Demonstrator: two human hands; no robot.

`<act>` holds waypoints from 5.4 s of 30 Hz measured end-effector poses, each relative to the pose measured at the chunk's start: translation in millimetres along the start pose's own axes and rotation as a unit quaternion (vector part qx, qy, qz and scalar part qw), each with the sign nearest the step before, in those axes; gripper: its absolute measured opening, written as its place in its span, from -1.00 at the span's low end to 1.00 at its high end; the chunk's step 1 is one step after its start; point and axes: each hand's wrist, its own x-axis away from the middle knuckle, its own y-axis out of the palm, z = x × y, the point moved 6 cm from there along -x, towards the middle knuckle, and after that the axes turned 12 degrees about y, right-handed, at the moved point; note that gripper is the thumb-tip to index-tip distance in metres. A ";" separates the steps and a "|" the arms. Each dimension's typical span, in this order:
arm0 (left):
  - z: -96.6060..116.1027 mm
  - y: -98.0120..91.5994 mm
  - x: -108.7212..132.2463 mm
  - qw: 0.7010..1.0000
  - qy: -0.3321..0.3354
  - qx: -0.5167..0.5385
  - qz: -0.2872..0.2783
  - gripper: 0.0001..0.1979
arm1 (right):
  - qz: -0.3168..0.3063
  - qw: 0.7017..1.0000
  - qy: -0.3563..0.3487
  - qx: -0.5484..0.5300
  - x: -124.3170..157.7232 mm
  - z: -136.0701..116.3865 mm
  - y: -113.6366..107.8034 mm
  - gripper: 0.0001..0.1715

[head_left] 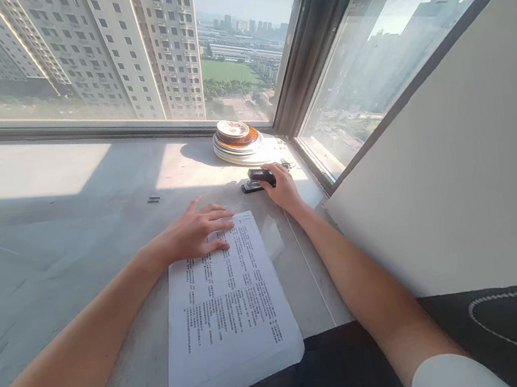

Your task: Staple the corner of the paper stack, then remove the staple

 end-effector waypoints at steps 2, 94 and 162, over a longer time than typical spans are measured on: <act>-9.4 1.1 2.5 0.999 -0.039 -0.011 0.013 -0.66 | 0.007 0.999 0.040 0.010 -0.8 5.1 -2.4 -0.75; -98.9 -34.6 70.3 0.655 -0.256 0.411 0.580 -0.48 | -0.176 0.982 0.035 -0.052 130.4 -162.2 57.1 -0.37; -72.3 -31.4 38.4 0.946 -0.176 0.045 0.267 -0.63 | -0.188 0.975 0.049 -0.103 75.6 -136.4 42.8 -0.52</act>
